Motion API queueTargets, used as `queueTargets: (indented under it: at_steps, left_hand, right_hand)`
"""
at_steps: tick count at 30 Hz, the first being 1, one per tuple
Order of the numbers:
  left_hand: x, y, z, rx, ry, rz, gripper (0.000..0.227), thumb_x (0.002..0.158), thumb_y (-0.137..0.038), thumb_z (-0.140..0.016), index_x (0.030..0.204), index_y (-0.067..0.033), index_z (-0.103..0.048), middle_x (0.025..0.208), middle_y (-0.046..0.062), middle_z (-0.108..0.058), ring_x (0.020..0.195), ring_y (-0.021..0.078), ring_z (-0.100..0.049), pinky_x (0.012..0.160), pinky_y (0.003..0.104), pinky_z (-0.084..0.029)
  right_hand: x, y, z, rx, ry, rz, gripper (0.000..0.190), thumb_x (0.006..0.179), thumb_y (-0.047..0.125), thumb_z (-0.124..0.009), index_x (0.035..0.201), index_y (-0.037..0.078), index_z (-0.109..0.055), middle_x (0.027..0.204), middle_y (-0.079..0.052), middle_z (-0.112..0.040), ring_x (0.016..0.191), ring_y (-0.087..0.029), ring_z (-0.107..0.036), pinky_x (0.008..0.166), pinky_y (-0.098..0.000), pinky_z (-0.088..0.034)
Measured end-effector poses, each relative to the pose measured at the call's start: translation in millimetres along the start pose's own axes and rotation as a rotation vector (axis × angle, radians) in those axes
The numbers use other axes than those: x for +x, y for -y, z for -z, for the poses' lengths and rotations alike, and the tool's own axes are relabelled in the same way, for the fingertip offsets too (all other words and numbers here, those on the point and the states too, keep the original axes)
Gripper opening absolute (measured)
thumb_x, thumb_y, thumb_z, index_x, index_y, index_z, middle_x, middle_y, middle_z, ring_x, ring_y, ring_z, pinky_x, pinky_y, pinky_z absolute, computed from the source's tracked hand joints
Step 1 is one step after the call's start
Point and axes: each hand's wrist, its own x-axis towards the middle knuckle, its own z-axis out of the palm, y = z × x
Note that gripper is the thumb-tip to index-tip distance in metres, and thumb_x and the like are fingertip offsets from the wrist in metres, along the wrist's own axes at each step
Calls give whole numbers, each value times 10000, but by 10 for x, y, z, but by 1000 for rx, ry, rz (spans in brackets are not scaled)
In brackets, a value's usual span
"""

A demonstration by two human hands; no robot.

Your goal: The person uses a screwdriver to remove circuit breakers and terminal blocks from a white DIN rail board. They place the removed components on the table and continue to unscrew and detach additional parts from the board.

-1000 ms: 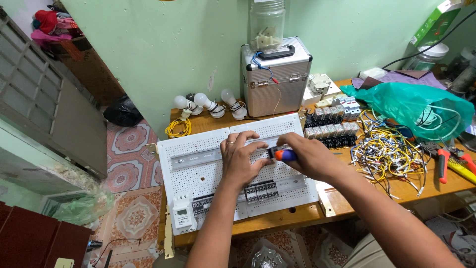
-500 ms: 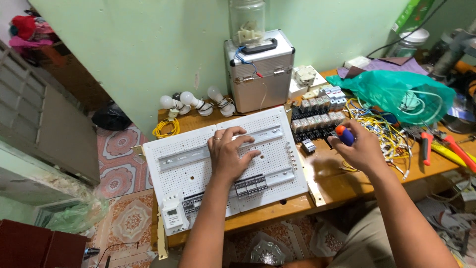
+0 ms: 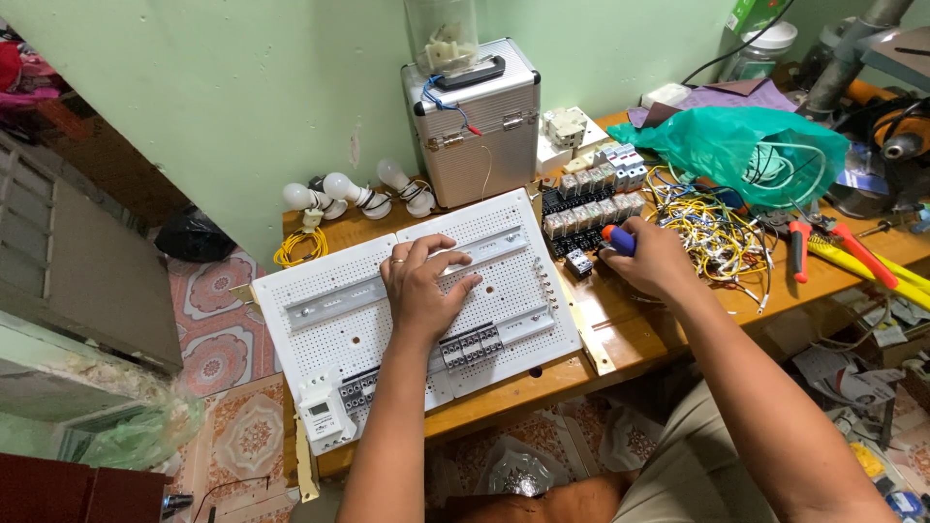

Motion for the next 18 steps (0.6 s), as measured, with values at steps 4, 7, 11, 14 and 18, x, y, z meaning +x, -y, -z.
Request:
queueTargets:
  at_steps: [4, 7, 11, 14, 18]
  left_hand:
    - [5, -27, 22, 1, 2, 1, 198, 807, -381, -835, 977, -294, -783, 1157, -59, -675, 1161, 210, -535, 1096, 500, -331]
    - [-1, -36, 36, -6, 14, 3, 188, 809, -364, -833, 975, -289, -784, 1161, -54, -674, 1151, 212, -536, 1099, 501, -331]
    - [4, -28, 26, -3, 14, 11, 196, 800, -365, -839, 974, -293, -785, 1158, -59, -675, 1152, 210, -535, 1108, 504, -326]
    - [8, -46, 34, -5, 11, 11, 179, 810, -357, -835, 971, -296, -783, 1156, -56, -674, 1150, 205, -533, 1104, 508, -327]
    - [-4, -55, 46, -16, 8, 18, 174, 814, -335, -836, 974, -289, -785, 1161, -50, -673, 1152, 211, -536, 1105, 501, -326]
  right_hand:
    - [-97, 210, 63, 9, 34, 19, 459, 799, 391, -798, 1147, 107, -700, 1075, -250, -755, 1084, -466, -695, 938, -547, -537]
    - [-124, 160, 82, 22, 75, 12, 504, 827, 454, -781, 1232, 168, -687, 1096, -223, -757, 1083, -440, -706, 935, -515, -548]
    - [-234, 294, 243, 21, 145, -11, 535, 829, 414, -792, 1271, 128, -694, 1091, -261, -758, 1084, -464, -706, 955, -529, -540]
    - [-188, 235, 209, -60, 211, 41, 617, 794, 389, -826, 1339, 151, -661, 1096, -249, -770, 1098, -448, -712, 981, -535, -541]
    - [-131, 199, 131, -138, 225, 107, 610, 778, 351, -839, 1340, 204, -653, 1100, -187, -781, 1098, -412, -718, 973, -517, -551]
